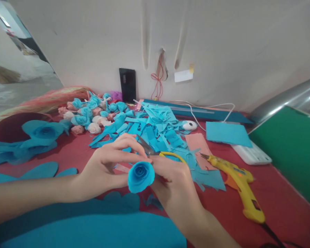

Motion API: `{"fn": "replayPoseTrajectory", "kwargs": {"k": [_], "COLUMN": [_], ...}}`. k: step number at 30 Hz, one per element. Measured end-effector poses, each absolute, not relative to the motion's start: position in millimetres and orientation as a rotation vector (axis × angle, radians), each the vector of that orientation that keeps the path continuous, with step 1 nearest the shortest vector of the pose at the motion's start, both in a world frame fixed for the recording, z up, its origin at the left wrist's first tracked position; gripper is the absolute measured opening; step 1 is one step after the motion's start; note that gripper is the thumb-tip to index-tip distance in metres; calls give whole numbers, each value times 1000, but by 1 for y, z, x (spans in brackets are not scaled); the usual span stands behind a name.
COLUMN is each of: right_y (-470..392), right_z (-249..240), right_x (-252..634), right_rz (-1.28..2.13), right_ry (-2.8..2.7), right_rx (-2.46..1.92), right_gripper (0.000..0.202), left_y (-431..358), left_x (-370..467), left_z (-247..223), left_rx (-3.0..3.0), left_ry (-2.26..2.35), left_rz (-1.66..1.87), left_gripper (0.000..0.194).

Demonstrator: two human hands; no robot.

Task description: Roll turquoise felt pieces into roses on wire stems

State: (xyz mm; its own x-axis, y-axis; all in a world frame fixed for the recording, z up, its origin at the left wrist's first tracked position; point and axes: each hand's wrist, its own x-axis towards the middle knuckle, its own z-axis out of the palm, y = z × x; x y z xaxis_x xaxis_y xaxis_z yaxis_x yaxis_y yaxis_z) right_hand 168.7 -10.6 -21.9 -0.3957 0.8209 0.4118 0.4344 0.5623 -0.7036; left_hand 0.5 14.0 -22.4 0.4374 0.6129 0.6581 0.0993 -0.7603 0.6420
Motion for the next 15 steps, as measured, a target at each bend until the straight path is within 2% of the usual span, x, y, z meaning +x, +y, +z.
{"fn": "replayPoseTrajectory", "kwargs": {"k": [11, 15], "right_y": [-11, -12], "right_z": [-21, -21], "right_x": [170, 169], "right_rz": [573, 519], "right_ry": [-2039, -1998], "right_rx": [-1054, -1084], "right_gripper": [20, 23], "left_y": [14, 17], "left_x": [0, -2], "left_z": [-22, -20], "left_rx": [2119, 2114], "left_ry": [604, 647], "left_rz": [1321, 1252], "left_gripper": [7, 20]}}
